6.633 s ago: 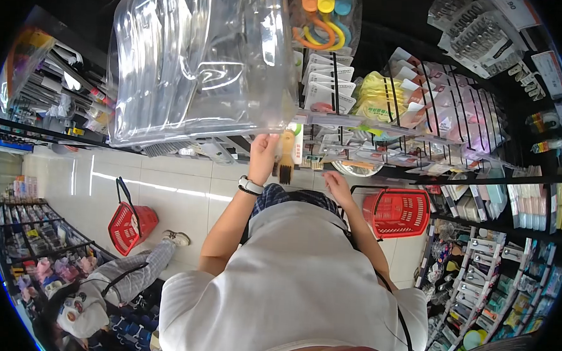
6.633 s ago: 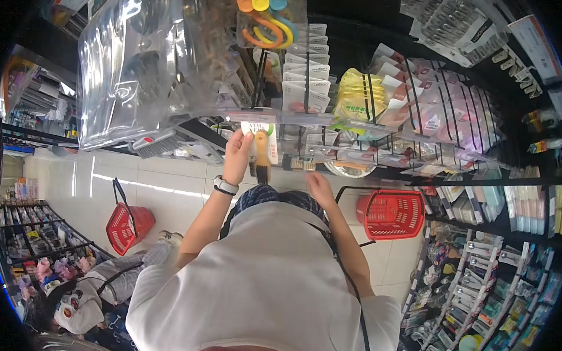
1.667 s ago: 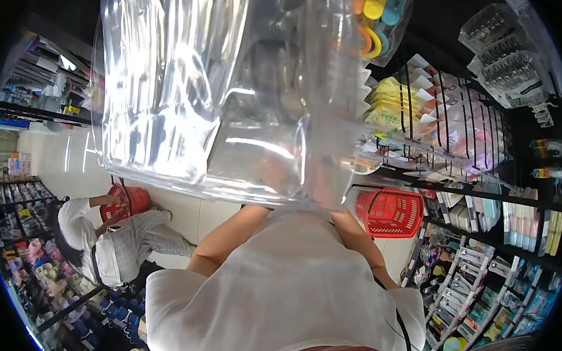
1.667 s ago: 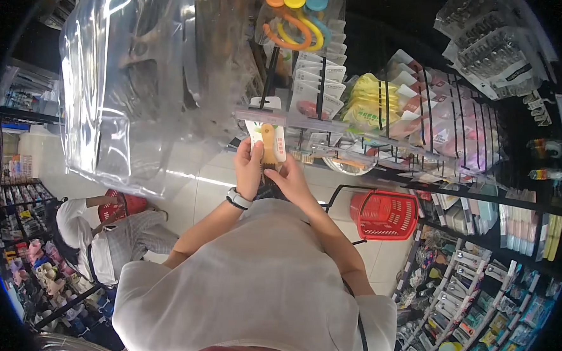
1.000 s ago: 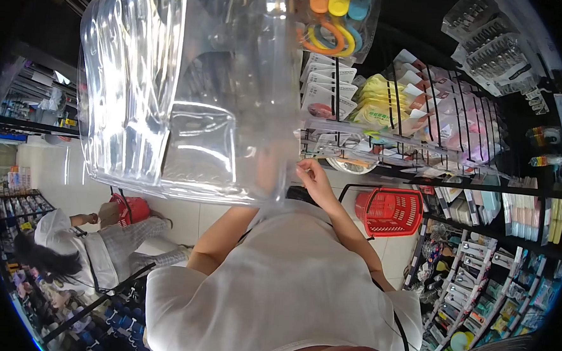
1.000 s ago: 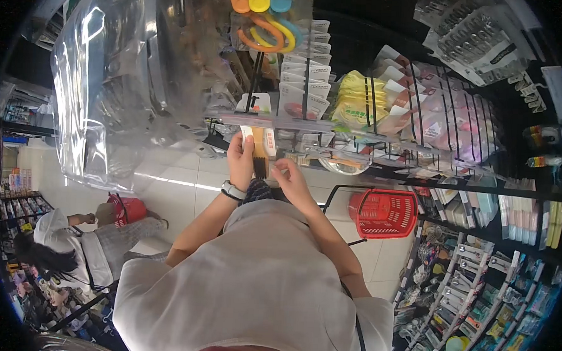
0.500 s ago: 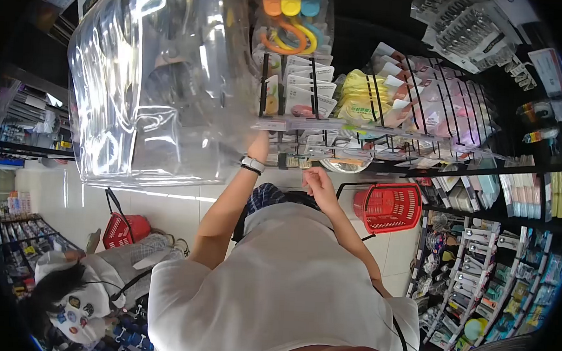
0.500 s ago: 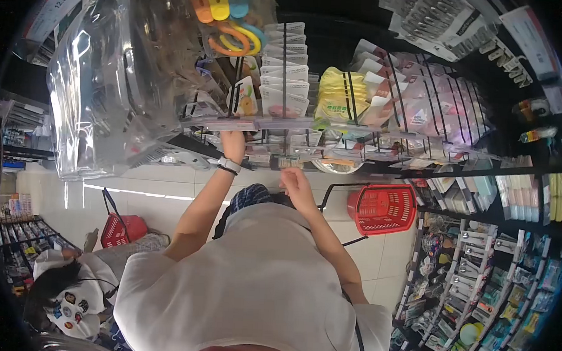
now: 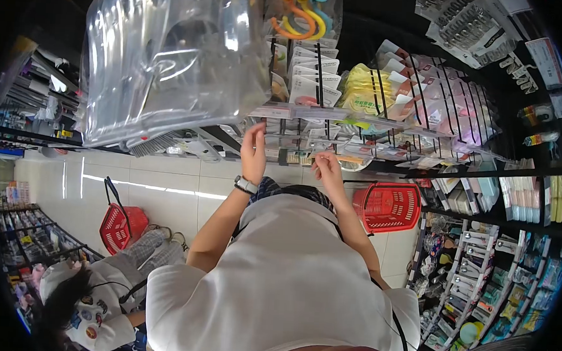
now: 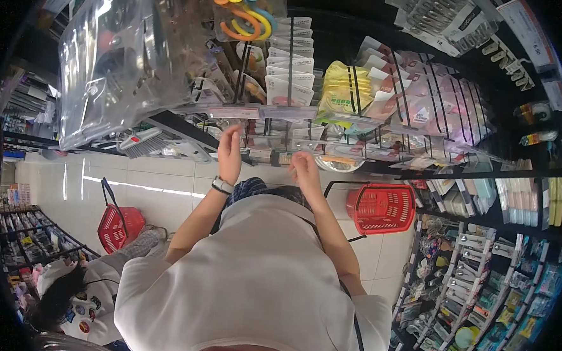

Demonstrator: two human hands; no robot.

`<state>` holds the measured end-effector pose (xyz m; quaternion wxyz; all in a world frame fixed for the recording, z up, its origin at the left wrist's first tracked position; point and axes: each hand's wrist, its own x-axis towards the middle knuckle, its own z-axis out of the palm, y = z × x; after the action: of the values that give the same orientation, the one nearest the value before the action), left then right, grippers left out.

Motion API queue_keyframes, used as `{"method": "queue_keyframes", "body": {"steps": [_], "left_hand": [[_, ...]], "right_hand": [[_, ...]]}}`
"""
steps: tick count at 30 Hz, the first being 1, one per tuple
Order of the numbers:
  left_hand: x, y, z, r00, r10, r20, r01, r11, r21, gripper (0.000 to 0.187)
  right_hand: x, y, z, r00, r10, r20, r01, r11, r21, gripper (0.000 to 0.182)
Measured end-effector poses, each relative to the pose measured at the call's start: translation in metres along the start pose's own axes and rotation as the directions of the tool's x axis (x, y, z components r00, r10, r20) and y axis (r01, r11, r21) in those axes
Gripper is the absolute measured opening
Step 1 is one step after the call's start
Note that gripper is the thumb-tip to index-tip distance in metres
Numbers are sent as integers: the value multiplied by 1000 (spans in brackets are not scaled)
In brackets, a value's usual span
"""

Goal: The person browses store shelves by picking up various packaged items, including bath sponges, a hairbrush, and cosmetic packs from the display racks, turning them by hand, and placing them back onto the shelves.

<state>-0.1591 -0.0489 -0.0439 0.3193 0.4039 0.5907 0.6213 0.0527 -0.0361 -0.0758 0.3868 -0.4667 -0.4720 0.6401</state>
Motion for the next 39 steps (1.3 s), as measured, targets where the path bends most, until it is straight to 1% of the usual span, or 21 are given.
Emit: {"method": "queue_keyframes", "body": {"steps": [1,2,4,5,6,8,11,12,15,20,23,26,29,32,35,39], "left_hand": [[-6,-22,-8,998,-32,54,35,999,-41,27],[-11,-22,-12,992,-62,109,70,994,-79,26],[-27,-20,-19,989,-128,75,135,986,-102,24],[-33,-18,-22,983,-169,74,177,976,-125,24],[-35,-17,-24,975,-210,76,220,964,-148,24],[-36,-17,-29,973,-228,45,233,958,-169,23],[-35,-9,-31,971,-238,23,238,954,-182,23],[-33,-6,-31,971,-238,20,238,954,-183,23],[-28,-5,-29,984,-175,31,177,952,-249,22],[-25,1,-28,977,-211,35,213,946,-245,22],[-26,0,-28,979,-201,41,204,943,-261,23],[-24,6,-26,975,-217,40,220,937,-271,22],[-19,14,-26,975,-218,51,223,931,-289,22],[-14,22,-25,978,-203,55,211,937,-277,22],[-10,20,-25,979,-193,58,202,935,-291,22],[-10,21,-22,979,-192,74,205,929,-307,22]], "right_hand": [[6,0,0,1000,-20,-9,20,1000,4,24],[11,-3,0,1000,-11,-26,10,1000,-21,24],[21,-10,-2,998,6,-65,-11,998,-69,25],[29,-9,-5,998,-14,-62,7,994,-110,34],[36,-10,-5,997,-14,-78,6,995,-101,37],[46,-21,-3,994,-13,-111,4,997,-83,43],[63,-16,-3,994,-24,-102,7,987,-164,49],[68,-14,-3,993,-21,-117,-2,981,-195,49],[77,-12,-1,990,-25,-141,-13,964,-265,46],[88,-6,1,988,-87,-131,39,942,-332,35],[89,-12,4,986,-106,-132,40,904,-425,33],[94,-12,8,980,-180,-86,128,898,-420,31],[96,-14,11,974,-211,-85,147,869,-473,28],[90,-22,16,946,-316,-78,234,827,-512,29],[76,-35,23,955,-282,-89,222,883,-414,28],[61,-35,18,972,-228,-54,196,916,-349,32]]}}
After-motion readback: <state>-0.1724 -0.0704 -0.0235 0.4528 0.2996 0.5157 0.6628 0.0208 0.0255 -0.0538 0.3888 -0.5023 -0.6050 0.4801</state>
